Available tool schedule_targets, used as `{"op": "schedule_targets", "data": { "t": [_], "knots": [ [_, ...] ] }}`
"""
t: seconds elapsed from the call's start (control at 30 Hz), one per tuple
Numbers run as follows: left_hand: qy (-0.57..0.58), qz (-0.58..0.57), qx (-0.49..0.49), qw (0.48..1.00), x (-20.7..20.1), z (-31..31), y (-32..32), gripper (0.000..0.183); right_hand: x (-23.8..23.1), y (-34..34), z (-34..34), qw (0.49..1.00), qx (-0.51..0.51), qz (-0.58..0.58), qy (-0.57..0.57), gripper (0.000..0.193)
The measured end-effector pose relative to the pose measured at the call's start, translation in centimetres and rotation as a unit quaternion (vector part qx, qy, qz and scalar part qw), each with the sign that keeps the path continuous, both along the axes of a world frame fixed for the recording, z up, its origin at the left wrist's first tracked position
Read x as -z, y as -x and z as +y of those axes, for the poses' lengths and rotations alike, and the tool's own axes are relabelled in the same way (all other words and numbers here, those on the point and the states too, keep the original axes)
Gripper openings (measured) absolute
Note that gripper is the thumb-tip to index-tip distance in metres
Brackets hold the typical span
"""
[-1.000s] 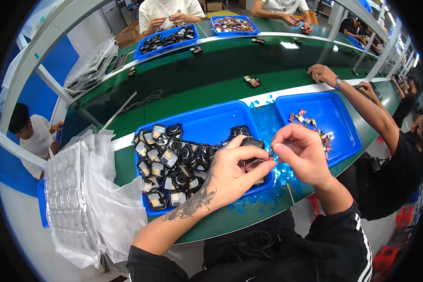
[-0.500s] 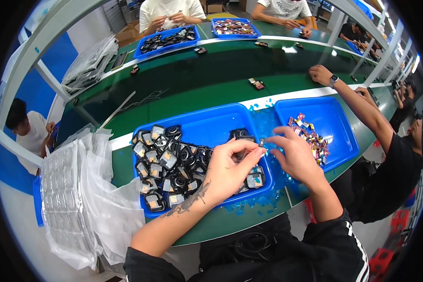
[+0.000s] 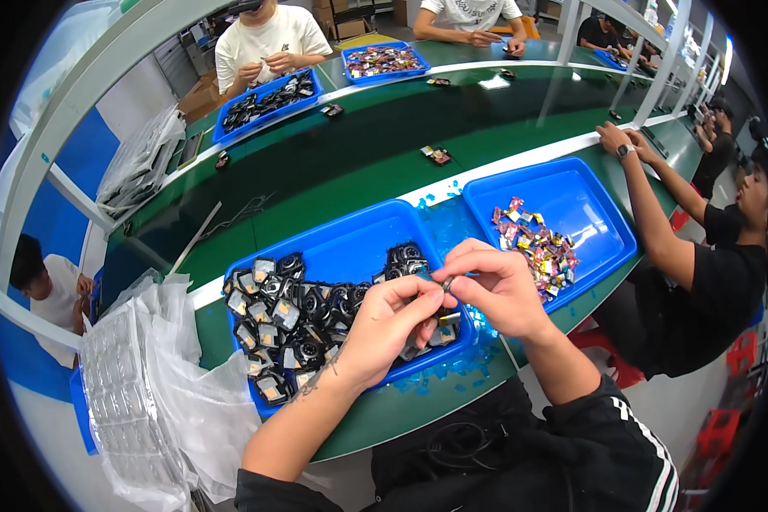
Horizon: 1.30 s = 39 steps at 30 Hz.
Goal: Assembling small electronic modules by inserting circuit boards into watch-like housings on a factory assembly line.
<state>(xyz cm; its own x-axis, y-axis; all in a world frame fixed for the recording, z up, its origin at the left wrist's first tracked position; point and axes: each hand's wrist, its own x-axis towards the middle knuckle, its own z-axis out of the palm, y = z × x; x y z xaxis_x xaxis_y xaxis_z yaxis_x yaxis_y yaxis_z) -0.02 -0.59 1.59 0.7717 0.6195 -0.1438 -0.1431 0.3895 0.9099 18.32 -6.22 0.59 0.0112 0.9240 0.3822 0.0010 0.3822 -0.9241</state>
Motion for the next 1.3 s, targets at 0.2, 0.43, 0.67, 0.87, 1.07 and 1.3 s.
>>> {"op": "schedule_targets", "data": {
  "t": [0.2, 0.43, 0.67, 0.87, 1.07, 1.3],
  "knots": [
    [-0.156, -0.01, -0.178, 0.972, 1.5, 1.1, -0.3, 0.032, 0.3, -1.2, -2.1, 0.982, 0.109, 0.142, -0.067, 0.009],
    [-0.273, 0.061, -0.208, 0.937, 0.9, 1.3, -0.2, 0.033, 0.8, -3.2, -3.5, 0.976, 0.171, 0.136, 0.024, 0.015],
    [-0.236, 0.144, -0.152, 0.949, 0.7, 0.8, -0.1, 0.018, -0.5, 0.5, -3.1, 0.976, 0.116, -0.183, -0.008, 0.008],
    [-0.222, 0.127, -0.113, 0.96, 0.1, 0.4, -0.1, 0.028, 0.0, 1.5, -2.2, 0.989, 0.069, -0.098, 0.089, 0.007],
    [-0.236, -0.092, -0.177, 0.951, 1.4, -0.3, -1.2, 0.038, 0.5, 1.9, -1.7, 0.975, 0.055, 0.177, 0.12, 0.011],
    [-0.133, -0.082, -0.173, 0.973, 1.7, -0.1, -1.1, 0.035, -0.5, 0.9, -2.5, 0.981, 0.175, -0.086, -0.018, 0.014]
  ]
}}
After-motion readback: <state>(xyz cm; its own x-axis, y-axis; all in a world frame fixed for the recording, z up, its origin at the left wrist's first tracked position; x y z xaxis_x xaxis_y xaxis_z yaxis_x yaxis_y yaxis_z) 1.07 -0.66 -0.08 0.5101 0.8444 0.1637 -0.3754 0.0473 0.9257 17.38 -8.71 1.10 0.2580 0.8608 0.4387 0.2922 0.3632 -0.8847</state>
